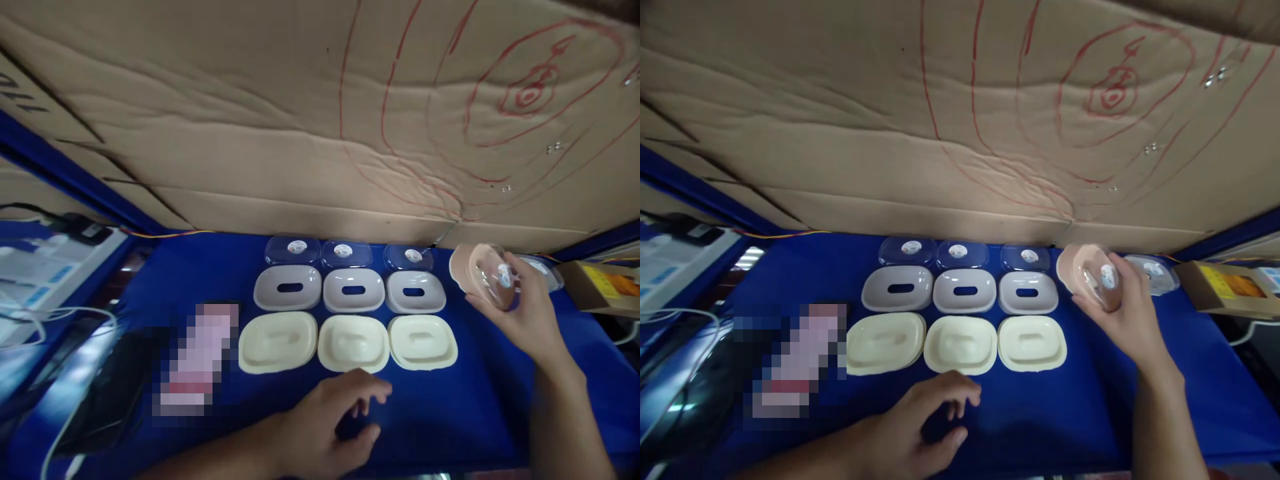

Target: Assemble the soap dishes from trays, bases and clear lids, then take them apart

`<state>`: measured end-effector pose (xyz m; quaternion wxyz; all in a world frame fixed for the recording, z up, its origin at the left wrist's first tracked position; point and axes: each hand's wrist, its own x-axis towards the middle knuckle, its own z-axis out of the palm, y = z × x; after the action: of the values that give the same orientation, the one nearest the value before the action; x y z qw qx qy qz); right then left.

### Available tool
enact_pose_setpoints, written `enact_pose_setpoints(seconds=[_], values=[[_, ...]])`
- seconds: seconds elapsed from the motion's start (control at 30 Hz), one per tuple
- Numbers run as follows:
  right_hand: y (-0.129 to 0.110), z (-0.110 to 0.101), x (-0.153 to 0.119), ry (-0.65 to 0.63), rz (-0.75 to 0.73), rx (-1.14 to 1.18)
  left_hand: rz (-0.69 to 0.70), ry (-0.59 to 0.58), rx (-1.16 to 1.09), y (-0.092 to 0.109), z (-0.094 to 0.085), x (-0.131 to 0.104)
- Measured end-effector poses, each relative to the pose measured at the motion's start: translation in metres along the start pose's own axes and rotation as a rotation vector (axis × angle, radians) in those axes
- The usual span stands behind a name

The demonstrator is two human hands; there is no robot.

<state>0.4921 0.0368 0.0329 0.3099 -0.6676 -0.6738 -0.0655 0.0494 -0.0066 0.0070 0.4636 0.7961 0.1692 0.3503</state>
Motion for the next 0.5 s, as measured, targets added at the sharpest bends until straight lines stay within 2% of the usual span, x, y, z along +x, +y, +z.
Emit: enact_pose_setpoints(seconds=[0.03, 0.1, 0.2, 0.27, 0.37, 0.43, 0.5], values=[[-0.016, -0.004, -0.001, 0.008, -0.048, 0.027, -0.067, 0.009, -0.145, -0.002, 0.003, 0.000], [-0.053, -0.008, -0.009, -0.084, -0.172, 0.120, -0.190, 0.014, -0.440, -0.006, 0.011, -0.001], [-0.108, -0.007, -0.030, -0.356, -0.427, 0.291, -0.342, -0.027, -0.745, -0.011, 0.019, -0.003], [-0.135, -0.003, -0.044, -0.528, -0.565, 0.352, -0.386, -0.004, -0.834, -0.013, 0.021, -0.003], [-0.153, 0.004, -0.057, -0.634, -0.635, 0.394, -0.335, 0.046, -0.834, -0.014, 0.023, -0.004], [-0.151, 0.006, -0.056, -0.632, -0.622, 0.439, -0.319, 0.080, -0.807, -0.014, 0.022, -0.005], [-0.138, 0.005, -0.048, -0.578, -0.581, 0.490, -0.352, 0.085, -0.790, -0.014, 0.020, -0.005]])
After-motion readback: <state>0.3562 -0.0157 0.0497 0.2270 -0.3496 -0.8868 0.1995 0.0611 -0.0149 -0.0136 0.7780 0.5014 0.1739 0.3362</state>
